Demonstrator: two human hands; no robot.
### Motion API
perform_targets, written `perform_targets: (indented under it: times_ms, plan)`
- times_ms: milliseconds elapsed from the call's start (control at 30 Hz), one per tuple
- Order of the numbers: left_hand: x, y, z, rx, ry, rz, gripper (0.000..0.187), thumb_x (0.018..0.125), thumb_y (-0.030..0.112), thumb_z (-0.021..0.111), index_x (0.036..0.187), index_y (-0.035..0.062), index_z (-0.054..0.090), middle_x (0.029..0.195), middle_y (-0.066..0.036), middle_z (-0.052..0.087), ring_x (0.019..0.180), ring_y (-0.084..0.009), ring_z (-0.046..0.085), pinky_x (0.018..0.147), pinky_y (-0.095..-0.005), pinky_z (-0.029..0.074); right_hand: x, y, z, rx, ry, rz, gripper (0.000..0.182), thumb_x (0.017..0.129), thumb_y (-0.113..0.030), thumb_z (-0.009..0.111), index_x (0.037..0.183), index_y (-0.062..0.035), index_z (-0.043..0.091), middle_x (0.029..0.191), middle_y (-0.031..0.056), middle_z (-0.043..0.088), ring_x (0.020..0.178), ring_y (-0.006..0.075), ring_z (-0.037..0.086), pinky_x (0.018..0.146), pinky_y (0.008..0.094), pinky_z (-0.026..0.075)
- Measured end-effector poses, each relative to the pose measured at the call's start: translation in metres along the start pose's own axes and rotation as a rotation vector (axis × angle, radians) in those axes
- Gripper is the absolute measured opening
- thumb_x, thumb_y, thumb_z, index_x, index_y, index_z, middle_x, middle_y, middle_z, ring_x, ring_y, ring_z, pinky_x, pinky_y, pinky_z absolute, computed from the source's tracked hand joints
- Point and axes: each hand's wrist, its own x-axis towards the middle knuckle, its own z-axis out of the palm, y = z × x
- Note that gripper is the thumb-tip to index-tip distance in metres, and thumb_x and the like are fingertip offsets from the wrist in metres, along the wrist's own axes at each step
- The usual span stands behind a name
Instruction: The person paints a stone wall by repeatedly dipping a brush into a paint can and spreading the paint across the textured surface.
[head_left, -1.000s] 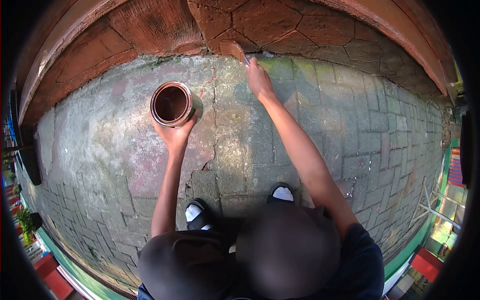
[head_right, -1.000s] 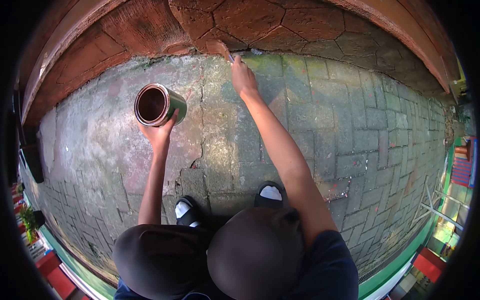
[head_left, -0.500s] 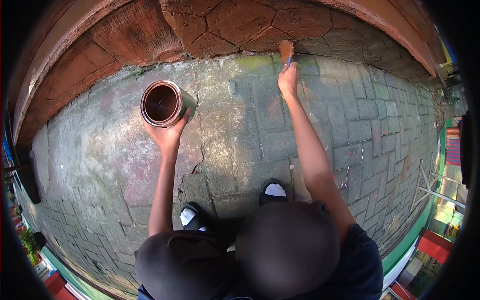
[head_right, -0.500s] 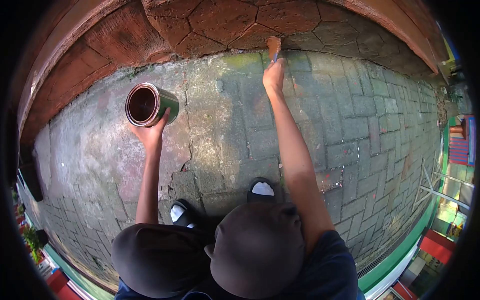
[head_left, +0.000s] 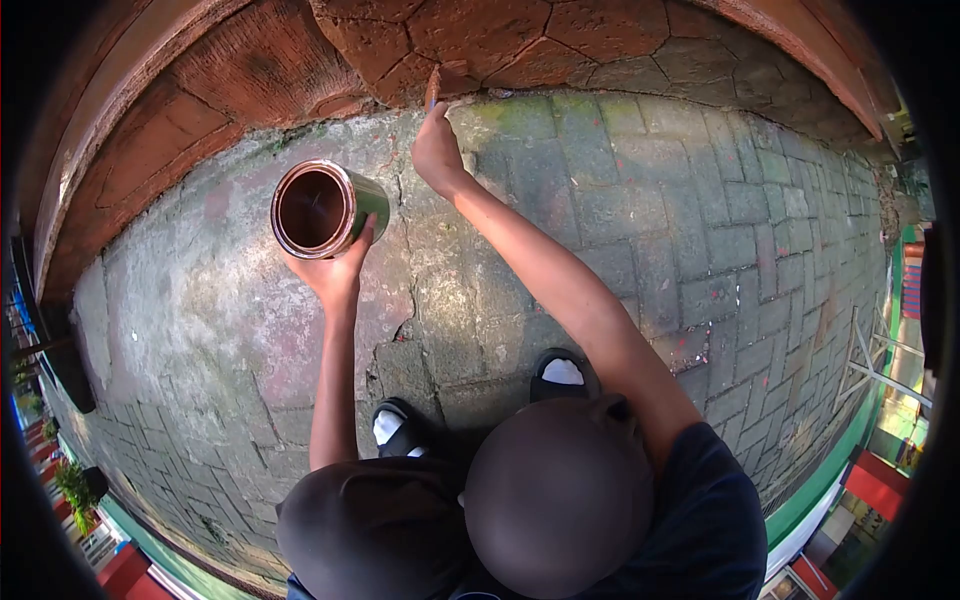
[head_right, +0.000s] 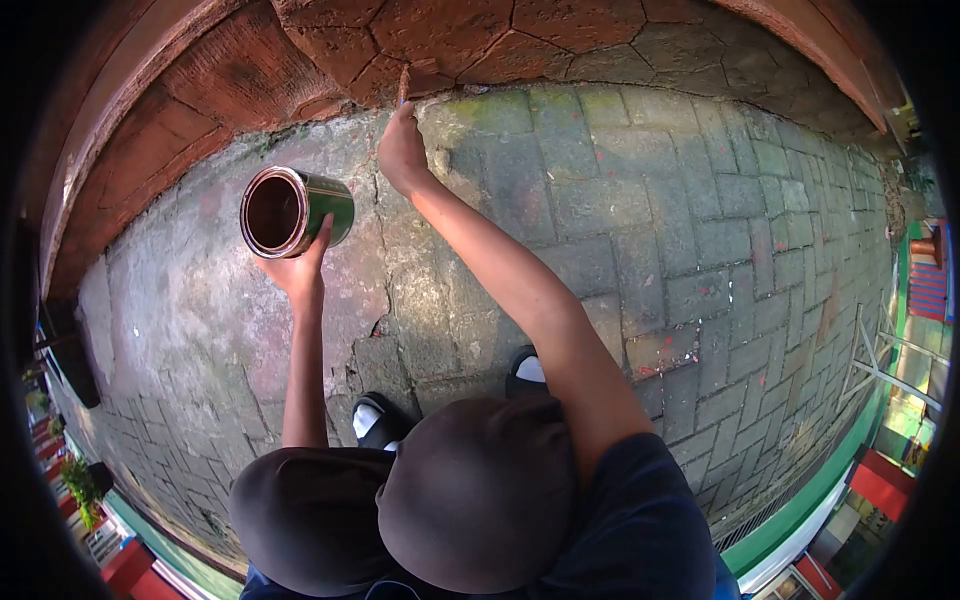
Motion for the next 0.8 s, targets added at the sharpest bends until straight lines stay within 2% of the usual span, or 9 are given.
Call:
perform_targets:
  times_ms: [100, 200, 400, 467, 567, 633, 700, 767, 800]
  plan:
    - [0.006, -0.003, -0.007, 0.031, -0.012, 0.013, 0.083, 0.056, 0.015, 0.092, 0.125, -0.0029, 0.051, 0.118, -0.012, 0.061, 0.108, -0.0224, 0.061, 0.098, -0.0379, 0.048, -0.007, -0.015, 0.013, -0.023, -0.133, -0.074, 0.031, 0.089, 0.000, 0.042, 0.116, 0.0152, 0.036, 0.096, 0.0377, 0.061, 0.093, 0.0503, 0.062, 0.080, 0.0537, 0.050]
    - [0.010, -0.004, -0.011, 0.025, -0.012, 0.003, 0.085, 0.055, 0.017, 0.093, 0.126, -0.0027, 0.049, 0.120, -0.012, 0.060, 0.109, -0.0228, 0.061, 0.098, -0.0379, 0.048, -0.002, -0.023, 0.030, -0.033, -0.114, -0.109, 0.026, 0.094, -0.003, 0.040, 0.115, 0.0105, 0.040, 0.101, 0.0351, 0.063, 0.095, 0.0473, 0.065, 0.080, 0.0522, 0.054]
    - [0.014, -0.023, -0.017, 0.094, 0.047, 0.055, 0.092, 0.054, 0.020, 0.095, 0.129, -0.0007, 0.045, 0.122, -0.013, 0.058, 0.112, -0.0252, 0.059, 0.100, -0.0388, 0.047, 0.008, -0.010, -0.005, -0.301, -0.272, -0.329, 0.023, 0.099, -0.019, 0.049, 0.108, 0.0024, 0.049, 0.091, 0.0305, 0.065, 0.087, 0.0495, 0.063, 0.074, 0.0551, 0.050]
    - [0.015, -0.024, -0.018, 0.065, 0.035, 0.025, 0.093, 0.054, 0.020, 0.095, 0.130, -0.0005, 0.044, 0.123, -0.013, 0.057, 0.112, -0.0252, 0.059, 0.100, -0.0391, 0.047, 0.021, -0.008, -0.013, -0.339, -0.138, -0.304, 0.031, 0.100, -0.026, 0.051, 0.105, 0.0037, 0.057, 0.089, 0.0309, 0.066, 0.089, 0.0463, 0.065, 0.076, 0.0521, 0.052]
    - [0.020, -0.022, -0.019, -0.032, 0.014, 0.008, 0.093, 0.054, 0.020, 0.095, 0.129, 0.0000, 0.044, 0.124, -0.014, 0.056, 0.113, -0.0249, 0.058, 0.100, -0.0395, 0.047, 0.020, 0.011, -0.034, -0.290, -0.034, -0.306, 0.036, 0.100, -0.028, 0.050, 0.100, 0.0064, 0.059, 0.089, 0.0305, 0.066, 0.086, 0.0474, 0.064, 0.073, 0.0532, 0.051]
    - [0.017, -0.024, -0.025, 0.086, 0.012, 0.049, 0.092, 0.055, 0.019, 0.095, 0.129, 0.0007, 0.043, 0.124, -0.014, 0.057, 0.113, -0.0244, 0.059, 0.099, -0.0390, 0.048, 0.021, 0.036, -0.053, -0.377, 0.023, -0.202, 0.037, 0.101, -0.029, 0.050, 0.098, 0.0054, 0.061, 0.088, 0.0301, 0.066, 0.084, 0.0482, 0.063, 0.072, 0.0546, 0.050]
    - [0.020, -0.014, -0.031, 0.055, 0.017, 0.065, 0.092, 0.056, 0.018, 0.095, 0.130, 0.0014, 0.043, 0.123, -0.014, 0.057, 0.114, -0.0247, 0.059, 0.099, -0.0392, 0.048, 0.028, 0.075, -0.081, -0.409, 0.189, -0.287, 0.036, 0.101, -0.030, 0.050, 0.096, 0.0034, 0.063, 0.085, 0.0301, 0.065, 0.084, 0.0489, 0.062, 0.070, 0.0560, 0.047]
    - [0.022, -0.010, -0.037, 0.013, -0.088, 0.093, 0.093, 0.057, 0.017, 0.094, 0.131, 0.0017, 0.041, 0.124, -0.014, 0.057, 0.115, -0.0246, 0.059, 0.099, -0.0394, 0.048, 0.026, 0.090, -0.109, -0.424, 0.213, -0.174, 0.038, 0.102, -0.032, 0.050, 0.092, 0.0026, 0.063, 0.082, 0.0305, 0.064, 0.082, 0.0498, 0.061, 0.068, 0.0554, 0.045]
    - [0.021, -0.008, -0.037, -0.006, -0.054, 0.116, 0.093, 0.058, 0.017, 0.093, 0.132, 0.0014, 0.039, 0.124, -0.014, 0.058, 0.114, -0.0244, 0.059, 0.100, -0.0391, 0.047, 0.019, 0.090, -0.118, -0.392, 0.227, -0.110, 0.039, 0.102, -0.031, 0.050, 0.089, 0.0035, 0.063, 0.079, 0.0307, 0.063, 0.080, 0.0501, 0.060, 0.067, 0.0551, 0.045]
